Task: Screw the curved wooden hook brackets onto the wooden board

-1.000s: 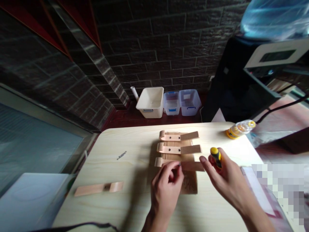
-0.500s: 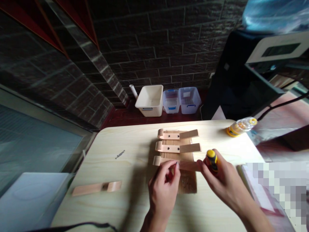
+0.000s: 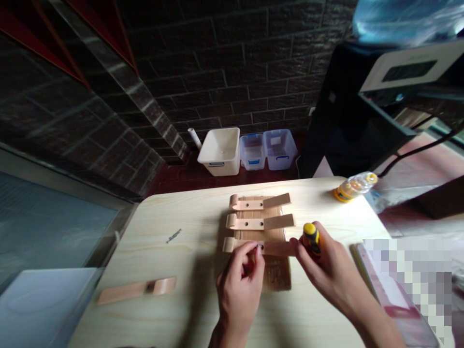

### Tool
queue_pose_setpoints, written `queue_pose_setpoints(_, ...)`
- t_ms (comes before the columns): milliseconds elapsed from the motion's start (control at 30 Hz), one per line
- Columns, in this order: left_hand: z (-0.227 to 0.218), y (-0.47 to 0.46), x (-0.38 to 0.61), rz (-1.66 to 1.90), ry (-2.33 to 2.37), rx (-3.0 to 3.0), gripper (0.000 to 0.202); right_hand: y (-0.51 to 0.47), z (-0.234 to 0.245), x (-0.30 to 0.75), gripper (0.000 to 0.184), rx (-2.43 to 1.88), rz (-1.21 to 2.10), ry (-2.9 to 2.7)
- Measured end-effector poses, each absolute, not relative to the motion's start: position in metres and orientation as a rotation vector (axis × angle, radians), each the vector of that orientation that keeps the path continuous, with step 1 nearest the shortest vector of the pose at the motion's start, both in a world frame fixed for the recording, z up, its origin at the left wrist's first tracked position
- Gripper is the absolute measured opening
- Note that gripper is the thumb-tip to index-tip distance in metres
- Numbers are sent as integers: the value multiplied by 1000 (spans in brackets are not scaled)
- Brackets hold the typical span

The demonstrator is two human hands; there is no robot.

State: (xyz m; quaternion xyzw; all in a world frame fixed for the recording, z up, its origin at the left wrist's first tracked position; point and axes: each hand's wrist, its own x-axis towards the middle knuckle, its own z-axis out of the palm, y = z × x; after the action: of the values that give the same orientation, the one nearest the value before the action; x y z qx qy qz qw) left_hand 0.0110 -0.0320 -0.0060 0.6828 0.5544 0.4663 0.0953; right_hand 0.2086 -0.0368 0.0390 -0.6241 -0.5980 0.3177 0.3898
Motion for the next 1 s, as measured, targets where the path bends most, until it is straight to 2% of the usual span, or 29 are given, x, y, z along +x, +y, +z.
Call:
queue_pose_setpoints(233,-2,-32,12,1354,1641,2075,10,-36,39,207,23,-1568,808,-1521)
queue_pose_setpoints(767,-7,-33,13,1364,1526,2347,22,-38,28,207,22,-1542,781,-1566)
queue_pose_setpoints(1000,-12,-38,9,1419,1565,2359,22,-41,19,208,33,-1588,793,-1541)
